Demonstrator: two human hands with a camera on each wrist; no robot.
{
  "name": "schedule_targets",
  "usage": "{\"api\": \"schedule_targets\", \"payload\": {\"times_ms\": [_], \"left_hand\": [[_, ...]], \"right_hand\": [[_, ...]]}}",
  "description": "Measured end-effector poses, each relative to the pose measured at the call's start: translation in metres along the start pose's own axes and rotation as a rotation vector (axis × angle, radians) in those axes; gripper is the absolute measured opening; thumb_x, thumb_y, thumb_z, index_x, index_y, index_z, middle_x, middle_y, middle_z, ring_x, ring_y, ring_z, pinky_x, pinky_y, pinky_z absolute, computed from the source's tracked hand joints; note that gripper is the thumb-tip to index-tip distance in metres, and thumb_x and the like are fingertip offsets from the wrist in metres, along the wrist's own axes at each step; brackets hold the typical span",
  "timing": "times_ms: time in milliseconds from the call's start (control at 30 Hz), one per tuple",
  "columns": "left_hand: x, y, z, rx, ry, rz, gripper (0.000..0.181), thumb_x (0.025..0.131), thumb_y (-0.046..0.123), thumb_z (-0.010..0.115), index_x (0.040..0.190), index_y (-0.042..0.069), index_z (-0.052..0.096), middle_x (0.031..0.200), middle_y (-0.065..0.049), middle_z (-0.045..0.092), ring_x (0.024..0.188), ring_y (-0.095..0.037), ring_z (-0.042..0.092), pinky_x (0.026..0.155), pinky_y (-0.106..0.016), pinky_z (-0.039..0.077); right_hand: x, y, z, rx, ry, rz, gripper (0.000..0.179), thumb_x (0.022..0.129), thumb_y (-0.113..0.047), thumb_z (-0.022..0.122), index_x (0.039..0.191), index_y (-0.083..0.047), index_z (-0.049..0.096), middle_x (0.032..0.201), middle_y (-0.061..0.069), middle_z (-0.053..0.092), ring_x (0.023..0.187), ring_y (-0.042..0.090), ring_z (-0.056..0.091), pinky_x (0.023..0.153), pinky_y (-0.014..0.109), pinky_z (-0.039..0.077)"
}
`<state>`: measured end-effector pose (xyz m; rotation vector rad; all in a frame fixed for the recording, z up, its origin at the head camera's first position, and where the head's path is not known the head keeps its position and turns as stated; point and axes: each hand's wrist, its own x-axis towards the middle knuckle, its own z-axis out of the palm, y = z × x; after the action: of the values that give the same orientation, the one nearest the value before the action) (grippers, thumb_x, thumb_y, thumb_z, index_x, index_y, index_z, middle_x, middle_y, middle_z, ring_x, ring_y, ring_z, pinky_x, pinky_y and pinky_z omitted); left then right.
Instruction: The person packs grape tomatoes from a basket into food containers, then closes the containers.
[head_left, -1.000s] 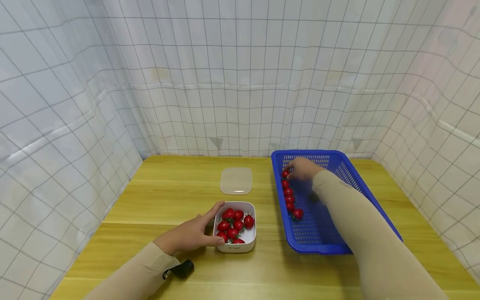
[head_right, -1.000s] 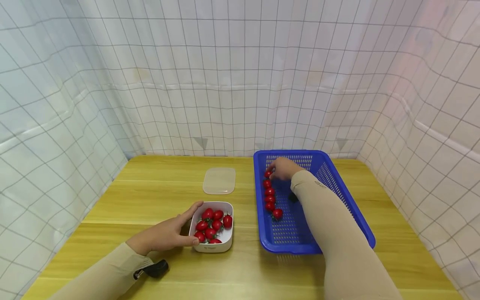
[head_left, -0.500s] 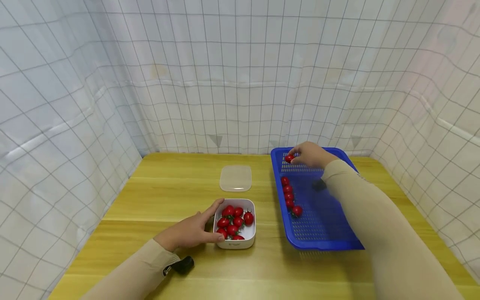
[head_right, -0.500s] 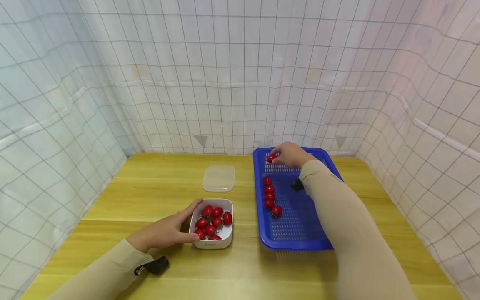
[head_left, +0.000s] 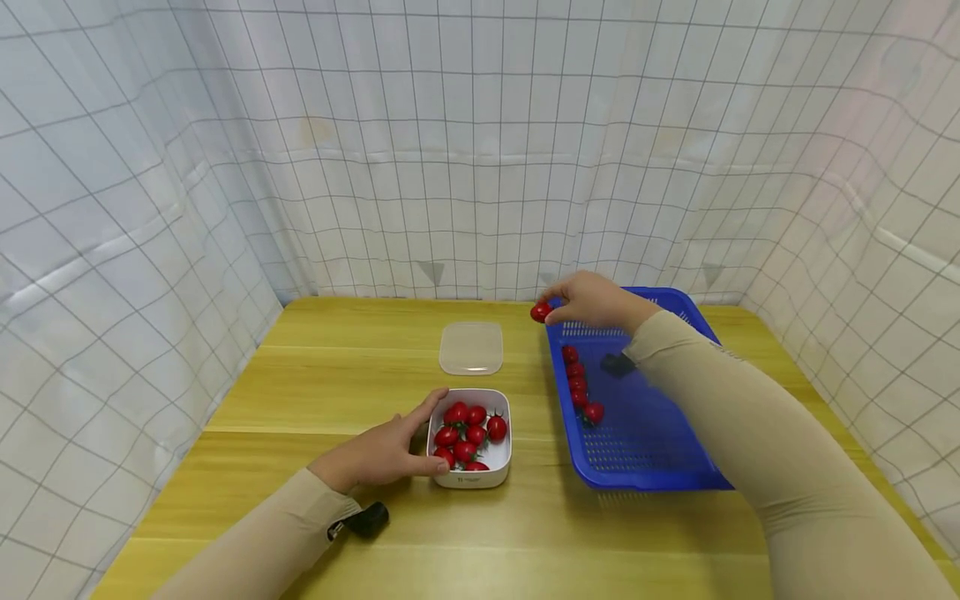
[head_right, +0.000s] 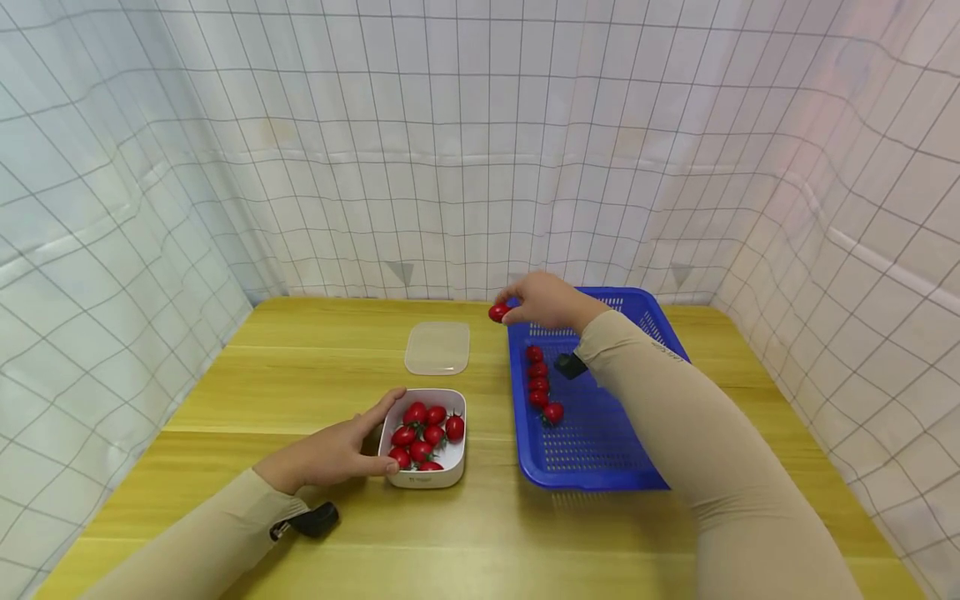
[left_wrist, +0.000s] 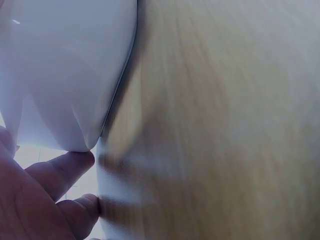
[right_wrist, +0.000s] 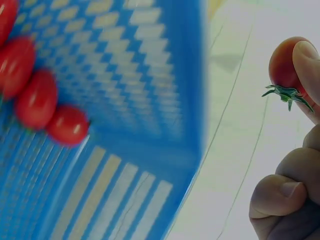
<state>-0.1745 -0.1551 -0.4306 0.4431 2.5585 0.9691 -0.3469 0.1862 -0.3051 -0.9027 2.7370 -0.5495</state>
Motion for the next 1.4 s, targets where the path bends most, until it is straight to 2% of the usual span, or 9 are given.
{"api": "schedule_targets", "payload": {"times_ms": [167,367,667,933,1133,1267,1400], "left_hand": [[0.000,0.000,0.000,0.006,0.001,0.004,0.107,0.090,0.056,0.078,0.171,0.032,0.012,0.172,-0.015,0.032,0.152,-0.060,0.029,0.121,-0.076,0.025],[0.001,-0.001,0.001,0.003,0.001,0.013,0.107,0.091,0.054,0.078,0.171,0.032,0.011,0.173,-0.015,0.029,0.153,-0.057,0.030,0.122,-0.074,0.024],[0.000,0.001,0.000,-0.012,-0.009,0.005,0.107,0.091,0.055,0.078,0.171,0.032,0.010,0.173,-0.016,0.028,0.153,-0.054,0.032,0.122,-0.073,0.027],[-0.001,0.001,0.000,0.000,0.000,0.014,0.106,0.091,0.055,0.078,0.171,0.031,0.012,0.171,-0.017,0.032,0.152,-0.055,0.034,0.122,-0.074,0.025],[-0.001,0.001,0.000,0.006,0.001,0.016,0.106,0.091,0.055,0.077,0.171,0.031,0.012,0.171,-0.017,0.033,0.151,-0.055,0.035,0.121,-0.075,0.026],[0.000,0.000,0.000,0.005,-0.001,0.019,0.106,0.092,0.056,0.077,0.171,0.031,0.011,0.172,-0.015,0.029,0.152,-0.054,0.035,0.121,-0.074,0.028],[0.000,-0.002,0.001,-0.002,-0.004,0.028,0.106,0.092,0.056,0.076,0.171,0.031,0.010,0.174,-0.015,0.026,0.153,-0.052,0.033,0.122,-0.074,0.024]], "right_hand": [[0.000,-0.028,0.007,-0.004,-0.043,-0.052,0.035,0.098,-0.025,0.076,0.132,-0.017,0.074,0.071,-0.003,0.053,0.064,0.014,0.045,0.060,0.028,0.038],[-0.001,-0.052,0.018,-0.022,-0.100,-0.130,0.033,0.098,-0.025,0.077,0.129,-0.016,0.075,0.070,-0.005,0.048,0.063,0.012,0.045,0.059,0.026,0.038],[-0.002,-0.076,0.032,-0.052,-0.164,-0.228,0.029,0.098,-0.023,0.076,0.126,-0.016,0.076,0.070,-0.006,0.049,0.063,0.010,0.046,0.059,0.024,0.038],[-0.002,-0.090,0.043,-0.077,-0.229,-0.259,0.028,0.099,-0.021,0.075,0.127,-0.016,0.075,0.082,-0.002,0.060,0.071,0.011,0.050,0.063,0.023,0.042],[-0.003,-0.095,0.051,-0.111,-0.233,-0.310,0.029,0.098,-0.021,0.076,0.126,-0.017,0.075,0.082,-0.006,0.062,0.071,0.009,0.049,0.065,0.022,0.042],[-0.003,-0.099,0.055,-0.135,-0.237,-0.329,0.029,0.098,-0.023,0.076,0.127,-0.018,0.076,0.089,-0.010,0.069,0.074,0.008,0.052,0.069,0.023,0.046],[-0.003,-0.101,0.057,-0.152,-0.244,-0.327,0.030,0.098,-0.024,0.076,0.128,-0.020,0.076,0.099,-0.013,0.074,0.081,0.008,0.058,0.076,0.025,0.052]]}}
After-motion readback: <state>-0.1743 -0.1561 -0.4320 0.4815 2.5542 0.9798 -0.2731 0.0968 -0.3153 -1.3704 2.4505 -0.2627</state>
